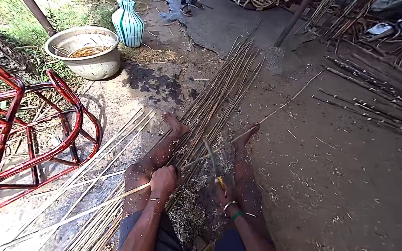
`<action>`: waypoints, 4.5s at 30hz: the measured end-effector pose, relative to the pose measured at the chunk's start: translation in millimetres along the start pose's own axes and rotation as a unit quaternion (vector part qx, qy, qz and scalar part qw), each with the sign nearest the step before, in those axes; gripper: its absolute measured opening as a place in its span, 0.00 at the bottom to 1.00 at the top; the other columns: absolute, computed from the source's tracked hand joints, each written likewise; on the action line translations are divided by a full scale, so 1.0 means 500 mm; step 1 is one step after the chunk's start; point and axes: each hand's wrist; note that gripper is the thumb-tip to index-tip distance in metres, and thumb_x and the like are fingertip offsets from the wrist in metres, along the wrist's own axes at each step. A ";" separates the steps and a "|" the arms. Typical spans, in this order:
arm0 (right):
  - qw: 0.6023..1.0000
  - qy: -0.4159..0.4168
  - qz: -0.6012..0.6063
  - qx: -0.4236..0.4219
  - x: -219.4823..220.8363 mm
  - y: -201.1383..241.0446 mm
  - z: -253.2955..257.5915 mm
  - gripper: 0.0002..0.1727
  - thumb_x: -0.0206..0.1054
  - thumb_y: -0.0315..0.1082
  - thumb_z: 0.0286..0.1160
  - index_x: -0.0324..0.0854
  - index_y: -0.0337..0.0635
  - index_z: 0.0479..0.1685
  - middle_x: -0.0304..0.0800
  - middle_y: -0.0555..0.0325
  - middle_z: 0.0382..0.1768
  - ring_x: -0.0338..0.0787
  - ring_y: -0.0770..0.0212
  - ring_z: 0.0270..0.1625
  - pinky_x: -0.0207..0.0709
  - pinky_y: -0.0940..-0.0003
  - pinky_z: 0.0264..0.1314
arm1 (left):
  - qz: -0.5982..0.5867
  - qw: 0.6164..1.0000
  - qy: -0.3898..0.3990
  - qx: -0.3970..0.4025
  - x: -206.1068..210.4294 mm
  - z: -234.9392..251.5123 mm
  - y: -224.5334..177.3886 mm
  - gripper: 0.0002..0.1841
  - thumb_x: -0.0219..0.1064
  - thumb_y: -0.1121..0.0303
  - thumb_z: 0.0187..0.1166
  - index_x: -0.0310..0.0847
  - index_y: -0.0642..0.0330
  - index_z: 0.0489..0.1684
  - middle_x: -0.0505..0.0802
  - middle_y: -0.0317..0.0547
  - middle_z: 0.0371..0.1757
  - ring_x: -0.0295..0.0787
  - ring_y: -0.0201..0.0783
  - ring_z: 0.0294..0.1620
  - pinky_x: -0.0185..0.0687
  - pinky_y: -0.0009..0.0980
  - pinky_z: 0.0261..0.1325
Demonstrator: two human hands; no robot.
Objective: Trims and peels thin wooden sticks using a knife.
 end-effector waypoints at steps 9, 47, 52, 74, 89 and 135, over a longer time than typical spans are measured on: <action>0.998 0.047 -0.018 -0.037 0.009 0.015 -0.003 0.29 0.53 0.52 0.91 0.84 0.30 0.54 0.87 0.44 0.35 0.87 0.51 0.37 0.82 0.50 0.48 | 0.004 1.000 0.000 -0.011 -0.007 0.007 0.001 0.34 0.41 0.39 0.91 0.87 0.56 0.56 0.93 0.58 0.57 0.90 0.58 0.64 0.82 0.59 0.62; 1.000 -0.006 -0.006 0.000 0.005 0.012 0.009 0.31 0.52 0.54 0.92 0.83 0.30 0.58 0.87 0.42 0.36 0.88 0.48 0.37 0.82 0.47 0.48 | -0.021 0.999 0.036 0.017 -0.017 0.017 0.000 0.37 0.37 0.36 0.90 0.86 0.55 0.60 0.93 0.58 0.60 0.89 0.58 0.67 0.80 0.63 0.65; 1.000 -0.011 -0.003 -0.013 0.007 0.007 0.004 0.31 0.51 0.54 0.93 0.83 0.30 0.57 0.85 0.44 0.34 0.86 0.51 0.33 0.82 0.51 0.43 | -0.021 0.999 0.033 0.024 -0.012 0.020 0.009 0.38 0.35 0.35 0.90 0.86 0.56 0.59 0.93 0.58 0.60 0.89 0.59 0.66 0.80 0.63 0.64; 0.989 -0.019 0.140 0.043 -0.029 0.012 0.015 0.31 0.44 0.55 0.95 0.79 0.33 0.51 0.72 0.58 0.23 0.73 0.62 0.18 0.75 0.62 0.24 | -0.075 0.995 0.067 -0.011 -0.096 -0.151 0.231 0.30 0.60 0.39 0.85 0.89 0.62 0.53 0.93 0.63 0.50 0.91 0.63 0.56 0.80 0.67 0.62; 0.999 0.023 0.019 -0.020 -0.001 -0.001 0.014 0.30 0.53 0.54 0.91 0.84 0.30 0.52 0.83 0.46 0.30 0.84 0.52 0.31 0.80 0.51 0.42 | -0.090 0.987 -0.132 0.023 0.040 -0.019 -0.016 0.24 0.53 0.46 0.90 0.90 0.49 0.62 0.87 0.47 0.72 0.83 0.54 0.72 0.82 0.52 0.67; 0.997 0.061 0.010 -0.051 0.010 0.001 0.013 0.29 0.55 0.54 0.89 0.84 0.32 0.50 0.83 0.50 0.29 0.83 0.57 0.30 0.81 0.54 0.40 | -0.012 1.000 -0.019 -0.007 0.002 -0.029 0.023 0.32 0.38 0.41 0.93 0.85 0.55 0.60 0.94 0.57 0.57 0.91 0.58 0.63 0.83 0.60 0.61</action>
Point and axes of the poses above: each hand's wrist, its own z-axis towards the middle knuckle, its own x-axis out of the palm, y = z × x
